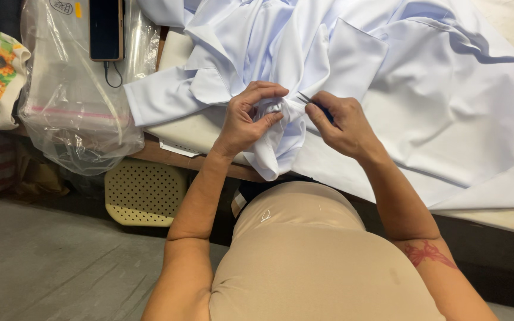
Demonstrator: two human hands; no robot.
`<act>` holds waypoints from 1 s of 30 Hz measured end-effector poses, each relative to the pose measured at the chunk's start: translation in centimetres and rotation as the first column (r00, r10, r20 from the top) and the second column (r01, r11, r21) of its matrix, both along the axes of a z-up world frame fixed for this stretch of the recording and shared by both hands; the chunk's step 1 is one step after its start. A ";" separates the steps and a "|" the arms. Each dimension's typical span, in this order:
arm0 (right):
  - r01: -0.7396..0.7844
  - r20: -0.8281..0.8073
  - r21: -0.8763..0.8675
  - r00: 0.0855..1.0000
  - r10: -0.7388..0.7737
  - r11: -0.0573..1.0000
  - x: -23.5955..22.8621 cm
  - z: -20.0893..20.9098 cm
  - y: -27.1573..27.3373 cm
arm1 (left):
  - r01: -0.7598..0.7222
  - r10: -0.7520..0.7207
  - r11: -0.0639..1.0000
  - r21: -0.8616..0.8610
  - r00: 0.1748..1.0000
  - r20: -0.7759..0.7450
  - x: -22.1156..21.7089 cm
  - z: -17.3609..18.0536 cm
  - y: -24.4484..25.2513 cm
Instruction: The person uses small scissors to trim loose threads from a white garment laid on a worktable. They repeatedly reposition the fabric to access different areas, including the collar, sleeves, and hem, and snip visible thread ends.
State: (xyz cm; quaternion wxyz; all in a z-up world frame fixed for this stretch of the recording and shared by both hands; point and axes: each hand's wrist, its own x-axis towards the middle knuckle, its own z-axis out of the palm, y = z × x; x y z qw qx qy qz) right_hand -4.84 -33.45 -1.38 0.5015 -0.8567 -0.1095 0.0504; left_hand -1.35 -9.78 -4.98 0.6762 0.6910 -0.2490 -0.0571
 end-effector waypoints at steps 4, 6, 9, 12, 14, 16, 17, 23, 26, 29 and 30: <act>0.005 -0.039 -0.105 0.999 -0.009 0.994 0.1 0.1 1.1 | -0.035 0.031 0.997 0.065 0.998 0.063 -0.2 0.9 -0.7; 0.002 -0.069 -0.110 0.998 -0.009 0.994 0.1 0.4 1.4 | -0.052 0.037 0.991 0.124 0.992 0.123 -0.7 1.2 -0.8; -0.013 -0.143 -0.128 0.990 -0.005 0.992 0.3 0.8 1.2 | -0.033 0.009 0.988 0.153 0.989 0.151 -0.9 1.4 -0.9; -0.041 -0.181 -0.118 0.983 0.019 0.992 0.7 1.0 1.0 | -0.013 -0.019 0.983 0.181 0.984 0.177 -0.8 1.6 -0.8; -0.061 -0.202 -0.130 0.979 0.034 0.990 0.8 1.0 0.9 | -0.002 -0.035 0.981 0.194 0.982 0.188 -0.8 1.6 -0.9; -0.083 -0.231 -0.166 0.972 0.043 0.983 0.9 1.0 0.8 | -0.003 -0.044 0.977 0.215 0.975 0.216 -0.7 1.6 -0.9; -0.088 -0.231 -0.188 0.972 0.043 0.978 1.0 1.0 0.8 | -0.010 -0.046 0.974 0.228 0.971 0.236 -0.7 1.5 -0.9; -0.102 -0.245 -0.225 0.968 0.045 0.969 1.4 1.7 0.6 | -0.025 -0.062 0.968 0.248 0.939 0.337 -0.8 1.3 -1.2; -0.107 -0.258 -0.220 0.965 0.047 0.970 1.6 2.0 0.6 | -0.027 -0.072 0.966 0.256 0.925 0.372 -0.8 1.1 -1.3; -0.113 -0.266 -0.209 0.962 0.055 0.971 1.7 1.9 0.8 | -0.030 -0.080 0.963 0.268 0.918 0.389 -0.9 0.9 -1.4; -0.114 -0.276 -0.212 0.960 0.053 0.971 1.7 1.8 0.8 | -0.030 -0.082 0.962 0.271 0.916 0.392 -0.8 0.9 -1.4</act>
